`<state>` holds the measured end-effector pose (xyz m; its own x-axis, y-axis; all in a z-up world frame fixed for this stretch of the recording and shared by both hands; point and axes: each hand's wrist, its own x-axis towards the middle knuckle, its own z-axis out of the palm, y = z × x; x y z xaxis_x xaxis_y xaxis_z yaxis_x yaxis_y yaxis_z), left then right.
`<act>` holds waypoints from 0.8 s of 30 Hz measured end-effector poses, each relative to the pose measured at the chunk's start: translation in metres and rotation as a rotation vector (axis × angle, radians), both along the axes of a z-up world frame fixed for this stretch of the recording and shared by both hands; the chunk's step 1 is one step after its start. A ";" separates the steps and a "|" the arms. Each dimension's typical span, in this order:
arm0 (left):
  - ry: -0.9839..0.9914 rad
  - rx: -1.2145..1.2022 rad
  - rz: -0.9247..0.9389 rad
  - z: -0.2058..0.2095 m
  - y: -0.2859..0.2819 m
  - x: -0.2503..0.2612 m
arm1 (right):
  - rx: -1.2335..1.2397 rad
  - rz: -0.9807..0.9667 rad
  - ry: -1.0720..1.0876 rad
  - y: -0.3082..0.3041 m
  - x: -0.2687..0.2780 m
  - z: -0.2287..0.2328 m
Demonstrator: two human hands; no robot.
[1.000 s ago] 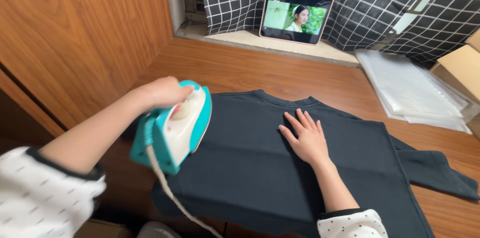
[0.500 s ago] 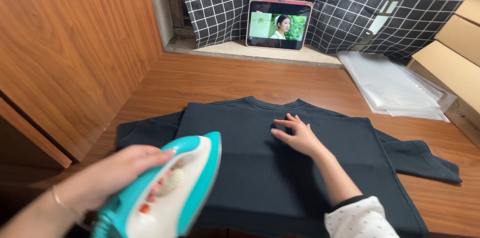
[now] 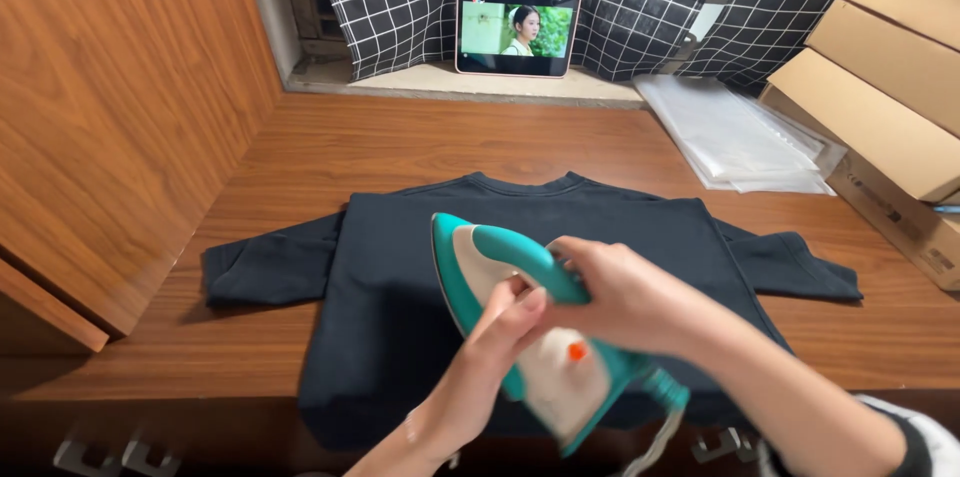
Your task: Ironing a black t-shirt on a wooden desk using an electric iron.
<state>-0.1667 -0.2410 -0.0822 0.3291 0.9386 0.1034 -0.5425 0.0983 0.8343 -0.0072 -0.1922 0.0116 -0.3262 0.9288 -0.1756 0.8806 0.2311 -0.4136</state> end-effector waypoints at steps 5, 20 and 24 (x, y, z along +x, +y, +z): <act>0.155 0.234 -0.046 -0.013 0.001 -0.003 | -0.083 -0.038 -0.089 0.012 0.002 0.016; 0.980 0.316 0.666 -0.069 -0.026 -0.180 | 0.089 -0.075 -0.334 0.002 -0.084 -0.016; 1.113 0.444 0.589 -0.087 0.012 -0.194 | 0.374 0.039 -0.294 0.006 -0.088 -0.042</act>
<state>-0.3610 -0.2289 -0.1690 -0.0028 0.9260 0.3775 0.5760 -0.3072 0.7576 -0.0948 -0.1863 -0.0304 -0.3485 0.9340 0.0786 0.9356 0.3517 -0.0303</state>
